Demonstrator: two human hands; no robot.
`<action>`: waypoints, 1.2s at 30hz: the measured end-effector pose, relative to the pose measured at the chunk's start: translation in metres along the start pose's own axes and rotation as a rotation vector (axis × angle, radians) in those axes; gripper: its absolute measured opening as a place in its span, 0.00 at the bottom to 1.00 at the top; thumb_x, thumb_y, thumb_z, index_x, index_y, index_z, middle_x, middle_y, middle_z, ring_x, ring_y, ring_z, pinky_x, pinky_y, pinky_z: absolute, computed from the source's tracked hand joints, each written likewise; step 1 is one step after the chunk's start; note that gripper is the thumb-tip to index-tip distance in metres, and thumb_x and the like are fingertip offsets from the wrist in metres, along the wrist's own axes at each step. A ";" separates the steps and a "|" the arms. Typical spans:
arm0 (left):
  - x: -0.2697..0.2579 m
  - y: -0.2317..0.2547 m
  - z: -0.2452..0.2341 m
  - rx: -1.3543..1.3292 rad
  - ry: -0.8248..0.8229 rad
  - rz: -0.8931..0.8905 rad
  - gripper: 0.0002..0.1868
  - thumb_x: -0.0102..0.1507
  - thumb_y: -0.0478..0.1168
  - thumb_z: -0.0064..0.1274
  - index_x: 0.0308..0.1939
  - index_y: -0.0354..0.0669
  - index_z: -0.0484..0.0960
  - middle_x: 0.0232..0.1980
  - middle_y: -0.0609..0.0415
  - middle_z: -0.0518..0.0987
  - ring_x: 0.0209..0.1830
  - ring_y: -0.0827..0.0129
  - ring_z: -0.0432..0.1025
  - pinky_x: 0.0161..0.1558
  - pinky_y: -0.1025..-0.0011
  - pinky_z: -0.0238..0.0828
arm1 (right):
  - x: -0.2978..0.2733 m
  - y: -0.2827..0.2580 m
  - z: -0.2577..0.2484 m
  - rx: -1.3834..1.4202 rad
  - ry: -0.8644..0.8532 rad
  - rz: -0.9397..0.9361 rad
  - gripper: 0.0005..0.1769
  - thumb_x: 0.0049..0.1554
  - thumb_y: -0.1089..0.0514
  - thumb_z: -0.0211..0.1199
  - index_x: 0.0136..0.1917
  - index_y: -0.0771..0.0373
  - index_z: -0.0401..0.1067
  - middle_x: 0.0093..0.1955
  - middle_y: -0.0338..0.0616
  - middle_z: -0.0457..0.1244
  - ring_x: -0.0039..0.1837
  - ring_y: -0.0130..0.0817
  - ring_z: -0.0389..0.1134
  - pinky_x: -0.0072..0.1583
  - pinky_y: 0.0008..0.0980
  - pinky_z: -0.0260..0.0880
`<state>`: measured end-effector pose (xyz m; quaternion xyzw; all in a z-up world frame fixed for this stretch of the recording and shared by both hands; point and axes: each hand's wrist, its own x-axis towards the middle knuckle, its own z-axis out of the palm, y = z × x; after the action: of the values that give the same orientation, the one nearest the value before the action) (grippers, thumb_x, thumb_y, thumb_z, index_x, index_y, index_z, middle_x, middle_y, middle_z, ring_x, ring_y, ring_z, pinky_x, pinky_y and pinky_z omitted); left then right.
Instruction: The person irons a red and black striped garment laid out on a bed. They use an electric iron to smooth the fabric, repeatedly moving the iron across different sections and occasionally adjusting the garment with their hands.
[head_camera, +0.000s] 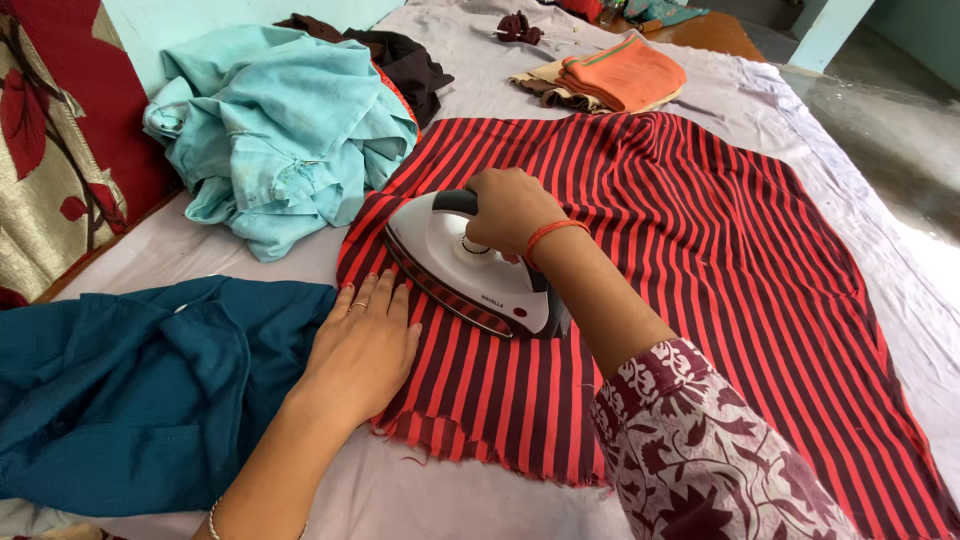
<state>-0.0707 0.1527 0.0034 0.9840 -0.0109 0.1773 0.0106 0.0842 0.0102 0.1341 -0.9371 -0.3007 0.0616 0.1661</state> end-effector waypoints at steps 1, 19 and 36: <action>0.001 0.000 0.000 -0.013 0.011 -0.004 0.29 0.67 0.48 0.42 0.64 0.29 0.70 0.70 0.32 0.66 0.72 0.45 0.60 0.70 0.51 0.52 | -0.001 0.001 -0.001 0.001 0.010 0.006 0.18 0.45 0.67 0.55 0.48 0.61 0.77 0.29 0.51 0.68 0.28 0.40 0.72 0.38 0.39 0.76; 0.001 0.001 0.000 -0.018 0.014 -0.019 0.26 0.67 0.49 0.42 0.61 0.30 0.72 0.70 0.33 0.67 0.71 0.46 0.62 0.70 0.50 0.55 | -0.113 0.101 -0.049 -0.004 0.045 0.345 0.12 0.47 0.63 0.60 0.45 0.64 0.77 0.24 0.50 0.66 0.25 0.40 0.69 0.35 0.39 0.71; -0.002 0.001 0.000 -0.010 0.079 -0.014 0.26 0.66 0.48 0.44 0.60 0.30 0.73 0.67 0.33 0.70 0.69 0.45 0.65 0.69 0.52 0.58 | -0.038 0.020 -0.010 0.040 -0.040 0.052 0.13 0.46 0.66 0.57 0.44 0.65 0.77 0.29 0.50 0.68 0.27 0.38 0.71 0.37 0.38 0.75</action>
<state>-0.0727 0.1515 0.0029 0.9762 -0.0044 0.2160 0.0169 0.0662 -0.0297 0.1374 -0.9398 -0.2780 0.0906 0.1770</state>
